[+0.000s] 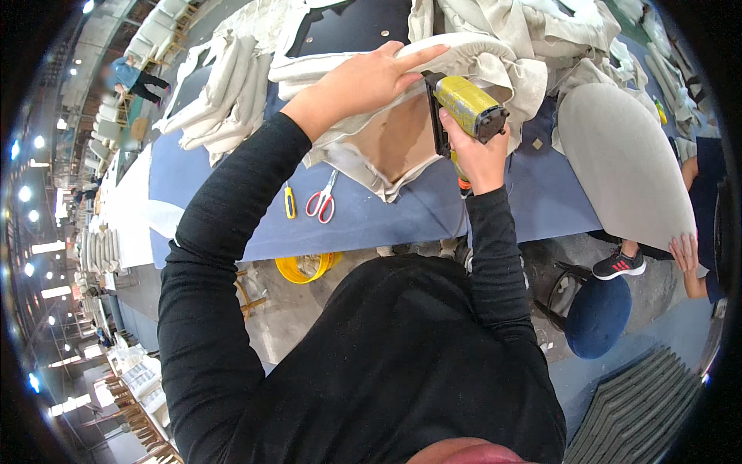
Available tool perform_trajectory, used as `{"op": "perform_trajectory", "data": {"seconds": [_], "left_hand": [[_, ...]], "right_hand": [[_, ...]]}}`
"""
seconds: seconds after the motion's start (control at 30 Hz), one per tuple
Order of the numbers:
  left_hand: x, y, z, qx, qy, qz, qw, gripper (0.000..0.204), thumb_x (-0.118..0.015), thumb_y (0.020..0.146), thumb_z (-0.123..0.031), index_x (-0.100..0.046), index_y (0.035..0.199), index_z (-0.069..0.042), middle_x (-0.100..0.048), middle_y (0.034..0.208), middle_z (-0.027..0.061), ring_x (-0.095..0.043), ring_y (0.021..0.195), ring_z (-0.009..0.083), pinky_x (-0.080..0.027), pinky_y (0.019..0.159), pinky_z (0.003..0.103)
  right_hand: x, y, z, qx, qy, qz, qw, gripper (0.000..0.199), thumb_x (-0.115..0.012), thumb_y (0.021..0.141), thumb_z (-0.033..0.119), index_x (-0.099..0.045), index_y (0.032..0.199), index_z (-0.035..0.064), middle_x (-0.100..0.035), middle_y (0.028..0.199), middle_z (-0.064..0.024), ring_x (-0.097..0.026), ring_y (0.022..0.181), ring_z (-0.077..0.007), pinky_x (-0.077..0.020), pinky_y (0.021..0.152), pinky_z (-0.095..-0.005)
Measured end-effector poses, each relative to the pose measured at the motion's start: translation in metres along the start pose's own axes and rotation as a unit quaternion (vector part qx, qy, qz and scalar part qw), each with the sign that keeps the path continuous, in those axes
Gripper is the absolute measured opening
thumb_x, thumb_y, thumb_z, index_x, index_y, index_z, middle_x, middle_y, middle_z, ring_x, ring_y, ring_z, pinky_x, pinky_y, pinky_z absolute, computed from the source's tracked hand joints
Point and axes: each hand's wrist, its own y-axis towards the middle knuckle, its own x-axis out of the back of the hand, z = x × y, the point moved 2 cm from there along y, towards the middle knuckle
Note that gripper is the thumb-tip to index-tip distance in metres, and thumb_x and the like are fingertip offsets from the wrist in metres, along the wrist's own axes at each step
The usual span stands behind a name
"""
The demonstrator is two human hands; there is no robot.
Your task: The person stuffs a beige fabric cushion cover with white poly-fil batting using a metal tool to push the material inside. After filling the cushion, the person uses a staple gun to secure the fabric edges to the cushion base.
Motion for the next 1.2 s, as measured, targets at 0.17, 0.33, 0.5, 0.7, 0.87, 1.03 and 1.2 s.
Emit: {"op": "perform_trajectory", "data": {"seconds": [0.17,0.33,0.5,0.7,0.87,1.03,1.2], "left_hand": [[0.000,-0.001,-0.003,-0.011,0.000,-0.006,1.000,0.071,-0.058,0.107,-0.023,-0.028,0.168,-0.041,-0.061,0.127,0.0258,-0.072,0.095,0.0458,-0.061,0.086,0.053],[0.005,-0.001,-0.009,-0.002,0.010,0.019,1.000,0.082,-0.063,0.100,-0.015,-0.026,0.169,-0.039,-0.056,0.135,0.0332,-0.073,0.097,0.0484,-0.062,0.085,0.052],[0.010,-0.004,-0.011,-0.006,0.005,0.042,0.999,0.099,-0.076,0.089,-0.013,-0.025,0.169,-0.038,-0.056,0.135,0.0312,-0.069,0.108,0.0498,-0.059,0.093,0.053],[0.021,0.001,0.061,0.240,-0.396,0.150,0.874,0.063,-0.041,0.111,-0.059,-0.052,0.160,-0.020,-0.061,0.146,0.0142,-0.062,0.121,0.0279,-0.048,0.109,0.040],[-0.004,-0.022,0.046,0.123,-0.156,0.023,0.980,0.066,-0.026,0.116,-0.055,-0.041,0.164,-0.012,-0.063,0.144,0.0299,-0.061,0.132,0.0448,-0.043,0.115,0.049],[-0.002,-0.040,0.013,0.015,0.003,-0.025,1.000,0.059,-0.042,0.115,-0.043,-0.024,0.170,-0.035,-0.068,0.110,0.0296,-0.071,0.097,0.0499,-0.057,0.088,0.058],[-0.005,-0.041,0.007,-0.007,0.035,-0.039,0.999,0.066,-0.053,0.111,-0.034,-0.024,0.169,-0.042,-0.067,0.110,0.0268,-0.073,0.096,0.0459,-0.060,0.085,0.053]], "right_hand": [[-0.002,-0.001,0.004,0.009,0.001,-0.003,1.000,0.029,-0.085,0.085,0.011,-0.078,0.109,-0.0039,-0.082,0.103,-0.0117,-0.078,0.093,-0.0198,-0.0585,0.086,-0.0345],[-0.001,-0.004,0.003,0.045,-0.048,-0.011,0.998,0.032,-0.087,0.083,0.019,-0.078,0.106,-0.0012,-0.081,0.101,-0.0131,-0.078,0.092,-0.0258,-0.0582,0.086,-0.0374],[-0.009,-0.011,0.022,0.054,-0.055,0.033,0.997,0.031,-0.083,0.086,0.015,-0.076,0.111,-0.0033,-0.081,0.102,-0.0129,-0.078,0.094,-0.0232,-0.0585,0.086,-0.0359],[-0.016,-0.010,0.017,0.027,-0.017,0.041,0.999,0.029,-0.083,0.087,0.011,-0.076,0.112,-0.0020,-0.081,0.103,-0.0131,-0.078,0.095,-0.0217,-0.0588,0.086,-0.0339],[-0.028,-0.018,0.003,-0.029,0.029,0.021,0.999,0.030,-0.085,0.088,0.011,-0.076,0.112,-0.0047,-0.081,0.107,-0.0138,-0.077,0.099,-0.0207,-0.0581,0.089,-0.0338],[-0.027,-0.027,0.003,-0.040,0.034,0.005,0.999,0.034,-0.086,0.088,0.010,-0.074,0.115,-0.0068,-0.080,0.112,-0.0119,-0.076,0.101,-0.0196,-0.0573,0.092,-0.0350],[-0.026,-0.029,0.008,-0.037,0.027,0.016,0.999,0.037,-0.085,0.088,0.007,-0.073,0.120,-0.0070,-0.079,0.117,-0.0126,-0.075,0.104,-0.0188,-0.0571,0.094,-0.0344]]}}
